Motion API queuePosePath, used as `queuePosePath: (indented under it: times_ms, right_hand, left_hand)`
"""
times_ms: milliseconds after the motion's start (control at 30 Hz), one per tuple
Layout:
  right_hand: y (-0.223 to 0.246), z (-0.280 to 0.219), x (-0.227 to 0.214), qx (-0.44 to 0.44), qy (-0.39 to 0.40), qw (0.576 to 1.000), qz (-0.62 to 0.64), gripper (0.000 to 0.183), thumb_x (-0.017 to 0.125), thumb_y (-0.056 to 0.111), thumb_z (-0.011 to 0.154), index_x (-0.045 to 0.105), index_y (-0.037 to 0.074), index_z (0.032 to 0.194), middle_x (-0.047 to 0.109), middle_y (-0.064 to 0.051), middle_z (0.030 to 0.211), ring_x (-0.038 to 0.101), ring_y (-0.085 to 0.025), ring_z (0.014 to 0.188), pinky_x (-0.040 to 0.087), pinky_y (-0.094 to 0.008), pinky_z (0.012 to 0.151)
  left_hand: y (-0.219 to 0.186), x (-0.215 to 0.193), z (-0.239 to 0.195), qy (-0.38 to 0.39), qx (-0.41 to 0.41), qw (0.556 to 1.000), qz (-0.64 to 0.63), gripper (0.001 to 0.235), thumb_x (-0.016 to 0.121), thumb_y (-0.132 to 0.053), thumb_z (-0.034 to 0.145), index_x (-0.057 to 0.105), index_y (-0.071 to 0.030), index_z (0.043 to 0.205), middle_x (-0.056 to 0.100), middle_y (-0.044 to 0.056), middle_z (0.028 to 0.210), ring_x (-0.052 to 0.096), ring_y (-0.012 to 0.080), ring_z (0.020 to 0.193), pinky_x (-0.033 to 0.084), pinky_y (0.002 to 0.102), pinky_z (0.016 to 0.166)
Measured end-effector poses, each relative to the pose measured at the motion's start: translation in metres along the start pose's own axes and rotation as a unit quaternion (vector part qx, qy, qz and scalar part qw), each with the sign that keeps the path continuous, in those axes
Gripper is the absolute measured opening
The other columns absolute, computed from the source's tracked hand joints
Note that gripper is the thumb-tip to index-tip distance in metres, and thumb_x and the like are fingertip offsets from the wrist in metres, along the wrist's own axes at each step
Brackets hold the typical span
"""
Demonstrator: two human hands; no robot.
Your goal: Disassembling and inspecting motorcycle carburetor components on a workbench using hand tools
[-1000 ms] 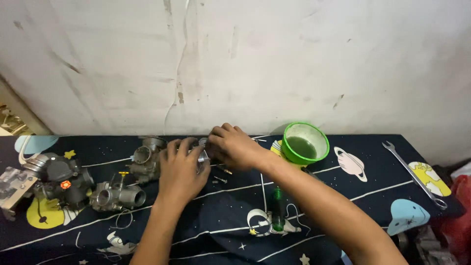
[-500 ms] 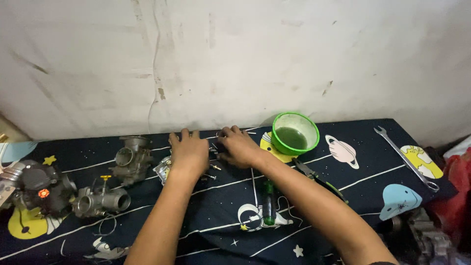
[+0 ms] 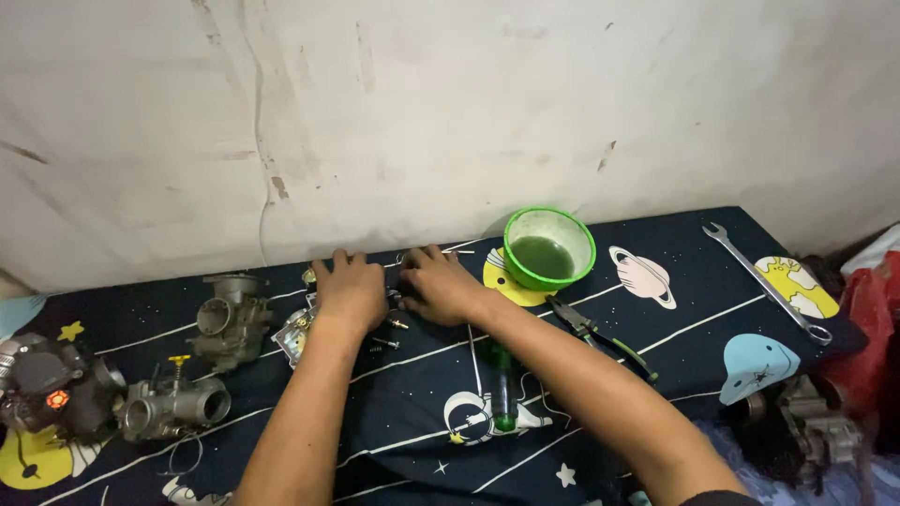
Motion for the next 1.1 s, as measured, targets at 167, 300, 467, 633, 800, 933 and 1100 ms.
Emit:
queuePosePath:
  times_ms: [167, 300, 467, 633, 800, 933, 1100]
  right_hand:
    - [0.000, 0.001, 0.000, -0.001, 0.005, 1.000, 0.004, 0.047, 0.069, 0.034, 0.089, 0.068, 0.008, 0.128, 0.057, -0.017, 0.128, 0.049, -0.043, 0.130, 0.044, -0.072, 0.103]
    - [0.007, -0.004, -0.008, -0.020, -0.016, 1.000, 0.010, 0.044, 0.069, 0.031, 0.089, 0.069, 0.007, 0.125, 0.058, -0.016, 0.128, 0.051, -0.041, 0.128, 0.047, -0.065, 0.102]
    - [0.003, -0.003, -0.004, -0.021, -0.027, 0.999, 0.004, 0.047, 0.069, 0.035, 0.088, 0.068, 0.007, 0.126, 0.059, -0.016, 0.129, 0.050, -0.040, 0.129, 0.046, -0.064, 0.103]
    - [0.002, -0.006, -0.005, -0.016, -0.029, 0.999, 0.023, 0.047, 0.068, 0.033, 0.088, 0.067, 0.007, 0.128, 0.059, -0.017, 0.129, 0.051, -0.041, 0.127, 0.047, -0.063, 0.102]
    - [-0.005, -0.006, -0.001, -0.027, -0.043, 0.998, 0.041, 0.050, 0.068, 0.038, 0.087, 0.067, 0.007, 0.126, 0.059, -0.016, 0.127, 0.050, -0.041, 0.127, 0.046, -0.062, 0.104]
    - [-0.002, -0.015, -0.015, -0.023, -0.051, 0.997, 0.043, 0.052, 0.069, 0.038, 0.087, 0.066, 0.005, 0.126, 0.058, -0.017, 0.129, 0.050, -0.041, 0.129, 0.046, -0.061, 0.104]
    - [-0.001, -0.025, -0.029, -0.036, -0.063, 0.997, 0.039, 0.044, 0.068, 0.033, 0.087, 0.067, 0.003, 0.119, 0.060, -0.018, 0.124, 0.054, -0.041, 0.121, 0.050, -0.058, 0.097]
  left_hand:
    - [0.000, -0.001, 0.002, 0.005, -0.002, 1.000, -0.019, 0.029, 0.053, -0.018, 0.091, 0.080, -0.017, 0.102, 0.070, 0.013, 0.122, 0.054, 0.0418, 0.124, 0.035, 0.062, 0.098]
    - [0.000, -0.001, 0.001, 0.009, 0.000, 1.000, -0.028, 0.026, 0.055, -0.016, 0.092, 0.080, -0.013, 0.101, 0.070, 0.015, 0.121, 0.054, 0.0418, 0.123, 0.037, 0.060, 0.095]
    - [0.001, 0.011, 0.006, 0.014, 0.005, 0.999, -0.042, 0.026, 0.055, -0.015, 0.092, 0.080, -0.014, 0.100, 0.070, 0.014, 0.122, 0.053, 0.0412, 0.123, 0.037, 0.059, 0.096]
    - [-0.002, -0.013, -0.004, 0.005, 0.010, 0.998, -0.065, 0.024, 0.057, -0.007, 0.092, 0.079, -0.011, 0.099, 0.070, 0.018, 0.116, 0.054, 0.0427, 0.119, 0.037, 0.059, 0.096]
    - [0.003, 0.004, 0.002, 0.009, 0.016, 0.998, -0.056, 0.028, 0.061, -0.022, 0.089, 0.078, -0.018, 0.110, 0.067, 0.013, 0.124, 0.052, 0.0401, 0.124, 0.039, 0.062, 0.100]
    - [0.001, -0.004, -0.003, -0.002, 0.020, 0.998, -0.062, 0.029, 0.060, -0.022, 0.089, 0.077, -0.019, 0.112, 0.067, 0.012, 0.123, 0.053, 0.0392, 0.125, 0.041, 0.061, 0.099]
    - [-0.005, -0.014, -0.010, -0.001, 0.020, 0.995, -0.098, 0.034, 0.061, -0.019, 0.089, 0.073, -0.014, 0.120, 0.066, 0.016, 0.123, 0.052, 0.0418, 0.125, 0.039, 0.061, 0.101]
Point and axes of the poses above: each hand's wrist, its own z-axis towards the middle knuckle, its own x-axis out of the palm, y = z × x, the point moved 9 cm from there along z, towards the middle knuckle
